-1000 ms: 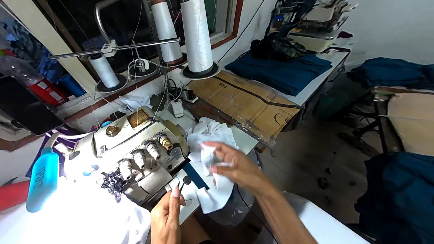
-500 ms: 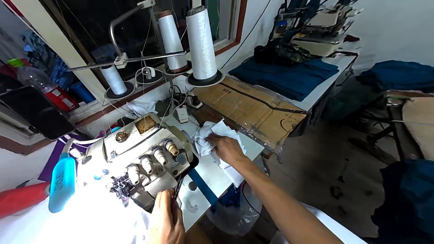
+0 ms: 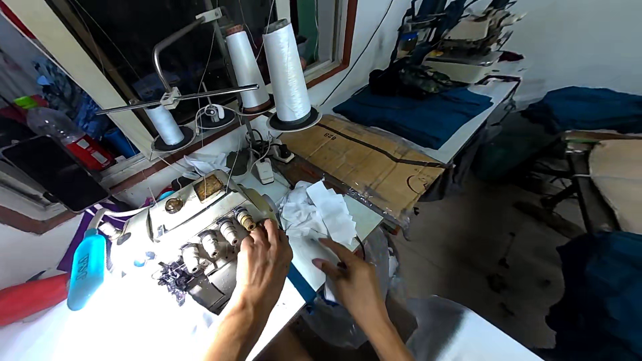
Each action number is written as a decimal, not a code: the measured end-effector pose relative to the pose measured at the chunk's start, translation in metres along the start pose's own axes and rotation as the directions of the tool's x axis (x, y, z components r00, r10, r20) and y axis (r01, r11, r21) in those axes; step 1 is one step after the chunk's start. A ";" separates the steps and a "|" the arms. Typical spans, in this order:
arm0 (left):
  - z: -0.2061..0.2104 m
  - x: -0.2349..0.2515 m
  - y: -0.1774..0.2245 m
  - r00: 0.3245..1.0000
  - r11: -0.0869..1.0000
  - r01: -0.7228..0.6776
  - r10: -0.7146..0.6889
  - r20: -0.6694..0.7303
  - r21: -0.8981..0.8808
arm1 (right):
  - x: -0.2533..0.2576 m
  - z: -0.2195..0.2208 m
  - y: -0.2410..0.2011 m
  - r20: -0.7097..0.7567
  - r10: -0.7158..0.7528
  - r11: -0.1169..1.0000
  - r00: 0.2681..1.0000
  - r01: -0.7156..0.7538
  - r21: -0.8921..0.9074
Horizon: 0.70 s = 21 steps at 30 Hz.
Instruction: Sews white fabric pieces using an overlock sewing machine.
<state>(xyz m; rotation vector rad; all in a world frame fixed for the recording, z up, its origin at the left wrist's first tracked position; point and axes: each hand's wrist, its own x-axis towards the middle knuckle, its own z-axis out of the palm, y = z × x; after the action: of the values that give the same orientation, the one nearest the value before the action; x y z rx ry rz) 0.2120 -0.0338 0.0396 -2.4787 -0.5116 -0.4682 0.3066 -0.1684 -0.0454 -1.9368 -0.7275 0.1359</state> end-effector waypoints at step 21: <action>-0.028 -0.143 0.012 0.889 0.193 0.384 -0.340 0.306 -0.903 | -0.080 0.031 -0.060 0.179 -0.230 0.777 0.957 0.069 0.626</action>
<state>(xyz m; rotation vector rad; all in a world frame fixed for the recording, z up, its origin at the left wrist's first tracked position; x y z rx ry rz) 0.0877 -0.0962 -0.0053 -3.5302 -1.1227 -1.2473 0.2039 -0.1695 -0.0262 -1.2350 -0.8702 0.4656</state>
